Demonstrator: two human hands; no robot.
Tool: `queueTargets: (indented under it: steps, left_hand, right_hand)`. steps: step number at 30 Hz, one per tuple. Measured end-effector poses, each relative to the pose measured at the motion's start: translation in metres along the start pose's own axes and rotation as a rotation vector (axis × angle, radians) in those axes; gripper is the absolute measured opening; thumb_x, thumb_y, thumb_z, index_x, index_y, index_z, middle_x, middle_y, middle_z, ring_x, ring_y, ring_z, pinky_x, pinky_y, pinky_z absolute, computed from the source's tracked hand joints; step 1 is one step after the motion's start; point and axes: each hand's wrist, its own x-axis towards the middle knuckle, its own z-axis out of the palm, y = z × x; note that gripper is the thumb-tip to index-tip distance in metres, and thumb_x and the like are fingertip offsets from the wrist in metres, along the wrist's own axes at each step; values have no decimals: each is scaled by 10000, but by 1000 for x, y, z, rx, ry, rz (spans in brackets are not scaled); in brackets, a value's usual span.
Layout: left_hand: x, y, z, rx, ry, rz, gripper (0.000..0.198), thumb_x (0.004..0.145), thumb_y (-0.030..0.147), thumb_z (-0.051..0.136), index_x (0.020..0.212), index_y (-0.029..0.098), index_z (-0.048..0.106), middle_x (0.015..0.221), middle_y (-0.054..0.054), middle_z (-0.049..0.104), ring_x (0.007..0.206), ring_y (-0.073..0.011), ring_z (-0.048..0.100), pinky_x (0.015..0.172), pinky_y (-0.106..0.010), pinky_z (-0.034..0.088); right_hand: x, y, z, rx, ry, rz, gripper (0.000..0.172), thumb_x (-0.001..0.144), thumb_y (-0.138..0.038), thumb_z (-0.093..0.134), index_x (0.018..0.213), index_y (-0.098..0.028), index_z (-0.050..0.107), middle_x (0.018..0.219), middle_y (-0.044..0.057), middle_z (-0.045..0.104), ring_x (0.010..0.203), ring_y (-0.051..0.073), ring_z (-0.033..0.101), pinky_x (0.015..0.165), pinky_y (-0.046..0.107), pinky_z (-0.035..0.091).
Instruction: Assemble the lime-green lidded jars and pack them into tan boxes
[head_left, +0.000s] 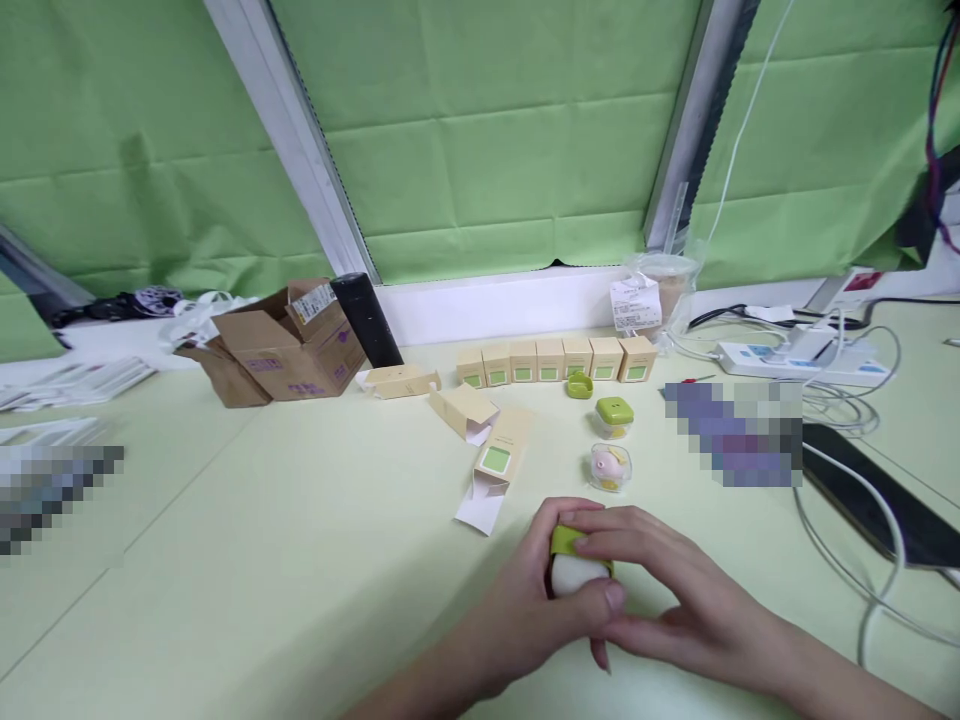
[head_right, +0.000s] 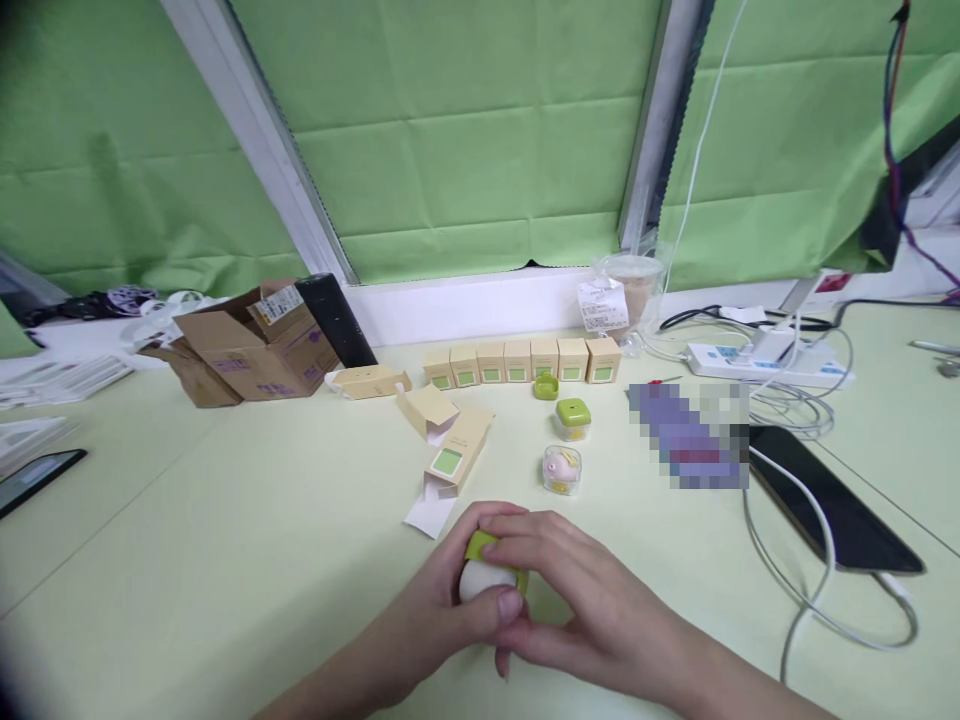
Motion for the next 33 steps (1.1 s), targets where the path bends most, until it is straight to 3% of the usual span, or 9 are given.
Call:
queueTargets:
  steps: [5,9,15,21,29,33]
  left_hand:
    - [0,1,1,29,100,52,422,722,161,591,1115,226,453,780,48,467,623,-69,433,577,-195,351]
    - [2,-4,-1,62,77,86,496,696,139,617,1142,242,427,884,31,495,663,-68,445,603,-194,365]
    - [3,-4,1,162,107,94,503,701,91,557,1159,243,414,850,32,507,660,-74,472,604,-197,401]
    - [3,-1,8,191,171,99,502,644,78,568,1109,228,452,914,24,539,633,-62,474,594,-193,414]
    - [2,-3,9,191,205,100,484,624,103,589,1083,211,481,972,3,561,756,-111,510,659,-219,432]
    - [0,0,9,171,180,78,462,663,128,583,1103,215,475,844,30,529,648,-81,457,601,-205,398]
  right_hand:
    - [-1,1,0,-155,12,-28,551,726,-102,616,1241,-213,456,1249,99,556,1190,210,498,958,319,454]
    - [0,2,-3,-223,52,-82,515,725,-68,550,1219,-191,472,1193,103,600,1125,177,559,916,265,482]
    - [2,2,-4,-176,77,-62,568,703,-30,525,1232,-213,430,1095,56,666,1063,157,605,909,262,500]
    - [5,-4,3,-161,176,-64,527,682,-26,498,1182,-190,463,1054,89,683,1027,181,629,846,276,539]
    - [-4,-1,11,-54,235,-52,555,692,-23,562,1180,-247,421,1129,66,661,1062,195,622,861,298,543]
    - [-8,0,14,37,235,-4,614,713,-11,562,1222,-287,359,1198,66,629,1090,220,606,885,353,540]
